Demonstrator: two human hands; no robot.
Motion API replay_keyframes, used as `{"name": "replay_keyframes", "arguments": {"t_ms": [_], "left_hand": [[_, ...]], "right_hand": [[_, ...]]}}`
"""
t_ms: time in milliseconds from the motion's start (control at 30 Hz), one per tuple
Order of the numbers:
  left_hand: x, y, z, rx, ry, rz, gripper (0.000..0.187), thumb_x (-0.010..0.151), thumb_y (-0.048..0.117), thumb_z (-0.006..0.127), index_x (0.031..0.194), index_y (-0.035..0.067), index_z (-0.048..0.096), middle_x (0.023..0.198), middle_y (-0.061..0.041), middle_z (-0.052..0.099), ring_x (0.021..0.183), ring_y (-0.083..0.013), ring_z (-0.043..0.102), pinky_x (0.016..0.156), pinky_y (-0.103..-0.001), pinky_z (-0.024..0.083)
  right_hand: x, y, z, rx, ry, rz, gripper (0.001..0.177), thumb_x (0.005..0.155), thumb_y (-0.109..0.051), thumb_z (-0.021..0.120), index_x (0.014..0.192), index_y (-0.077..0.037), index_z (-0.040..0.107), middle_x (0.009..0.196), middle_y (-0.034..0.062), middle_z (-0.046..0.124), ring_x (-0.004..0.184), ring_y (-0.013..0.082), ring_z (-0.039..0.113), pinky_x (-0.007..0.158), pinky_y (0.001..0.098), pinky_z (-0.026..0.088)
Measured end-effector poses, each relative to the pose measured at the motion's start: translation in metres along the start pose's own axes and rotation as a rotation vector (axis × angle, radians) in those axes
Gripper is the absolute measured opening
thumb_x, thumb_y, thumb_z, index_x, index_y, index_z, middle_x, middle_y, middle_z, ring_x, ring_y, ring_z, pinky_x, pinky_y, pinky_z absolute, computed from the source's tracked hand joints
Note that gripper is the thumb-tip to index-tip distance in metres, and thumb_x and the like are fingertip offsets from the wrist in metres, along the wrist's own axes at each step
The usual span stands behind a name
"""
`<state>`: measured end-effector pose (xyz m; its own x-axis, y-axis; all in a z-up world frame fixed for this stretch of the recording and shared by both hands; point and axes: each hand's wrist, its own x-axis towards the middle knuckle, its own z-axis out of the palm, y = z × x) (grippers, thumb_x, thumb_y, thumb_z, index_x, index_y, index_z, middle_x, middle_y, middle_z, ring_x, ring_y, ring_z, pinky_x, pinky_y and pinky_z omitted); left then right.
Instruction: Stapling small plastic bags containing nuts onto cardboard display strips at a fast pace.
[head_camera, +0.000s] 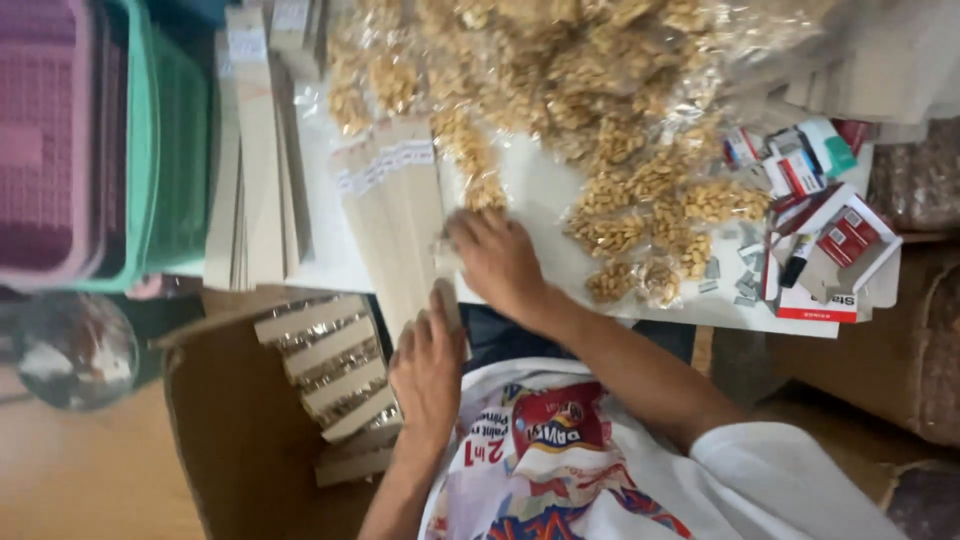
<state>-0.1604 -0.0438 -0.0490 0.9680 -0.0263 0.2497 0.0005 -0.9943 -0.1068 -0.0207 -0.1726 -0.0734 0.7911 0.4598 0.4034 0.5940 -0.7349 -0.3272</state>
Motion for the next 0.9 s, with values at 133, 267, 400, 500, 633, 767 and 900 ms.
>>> {"name": "replay_keyframes", "arguments": {"t_ms": [133, 267, 400, 500, 633, 767, 900], "left_hand": [[0.002, -0.006, -0.014, -0.137, -0.072, -0.08, 0.059, 0.085, 0.035, 0.077, 0.135, 0.009, 0.06, 0.098, -0.006, 0.073, 0.083, -0.0217, 0.072, 0.06, -0.033, 0.062], [-0.001, -0.005, -0.018, -0.269, -0.144, -0.139, 0.064, 0.097, 0.045, 0.067, 0.138, -0.002, 0.052, 0.096, -0.012, 0.069, 0.078, -0.0235, 0.071, 0.058, -0.035, 0.065], [-0.006, 0.0, -0.017, -0.003, -0.172, -0.063, 0.082, 0.089, 0.063, 0.068, 0.142, 0.003, 0.051, 0.097, -0.009, 0.065, 0.081, -0.021, 0.065, 0.056, -0.034, 0.061], [-0.008, 0.0, -0.013, -0.047, -0.172, -0.1, 0.077, 0.09, 0.056, 0.073, 0.143, 0.005, 0.05, 0.093, -0.008, 0.063, 0.075, -0.0205, 0.063, 0.05, -0.033, 0.058], [-0.016, -0.01, -0.015, -0.485, -0.102, -0.187, 0.057, 0.097, 0.019, 0.072, 0.142, -0.003, 0.044, 0.09, -0.016, 0.07, 0.073, -0.0271, 0.071, 0.058, -0.037, 0.065], [-0.027, -0.029, -0.014, -0.694, -0.173, -0.409, 0.028, 0.103, 0.009, 0.064, 0.126, 0.003, 0.048, 0.063, 0.001, 0.062, 0.039, -0.0086, 0.052, 0.028, -0.019, 0.045], [-0.013, -0.047, -0.037, -0.814, -0.294, -0.6, 0.022, 0.103, 0.021, 0.061, 0.109, 0.0, 0.064, 0.063, -0.002, 0.065, 0.041, -0.0106, 0.052, 0.03, -0.023, 0.043]], "right_hand": [[-0.039, -0.003, -0.035, -0.061, 0.017, -0.061, 0.033, 0.085, -0.007, 0.07, 0.118, -0.008, 0.07, 0.118, 0.0089, 0.068, 0.108, 0.0289, 0.064, 0.078, 0.0412, 0.053], [-0.076, 0.006, -0.056, 0.026, -0.004, -0.13, 0.026, 0.093, -0.005, 0.065, 0.118, -0.006, 0.072, 0.119, 0.0095, 0.069, 0.108, 0.0276, 0.064, 0.087, 0.042, 0.05], [-0.078, 0.008, -0.065, -0.035, 0.044, -0.191, 0.018, 0.095, -0.005, 0.071, 0.113, -0.009, 0.073, 0.118, 0.007, 0.068, 0.102, 0.0251, 0.064, 0.082, 0.0405, 0.051], [-0.082, 0.012, -0.065, 0.024, 0.026, -0.246, 0.012, 0.096, -0.003, 0.072, 0.107, -0.007, 0.072, 0.107, 0.0094, 0.065, 0.097, 0.0267, 0.061, 0.081, 0.0411, 0.05], [-0.096, 0.019, -0.057, 0.171, -0.007, -0.234, 0.016, 0.095, -0.002, 0.071, 0.111, -0.003, 0.074, 0.105, 0.0114, 0.066, 0.094, 0.0285, 0.062, 0.083, 0.0427, 0.052], [-0.091, 0.017, -0.069, 0.211, -0.043, -0.211, 0.004, 0.096, 0.001, 0.066, 0.098, 0.001, 0.07, 0.095, 0.0136, 0.063, 0.087, 0.0296, 0.06, 0.079, 0.0412, 0.05], [-0.09, 0.031, -0.053, 0.214, -0.122, -0.167, 0.023, 0.079, 0.01, 0.065, 0.097, -0.005, 0.069, 0.096, 0.0104, 0.067, 0.088, 0.0276, 0.063, 0.077, 0.0394, 0.051]]}}
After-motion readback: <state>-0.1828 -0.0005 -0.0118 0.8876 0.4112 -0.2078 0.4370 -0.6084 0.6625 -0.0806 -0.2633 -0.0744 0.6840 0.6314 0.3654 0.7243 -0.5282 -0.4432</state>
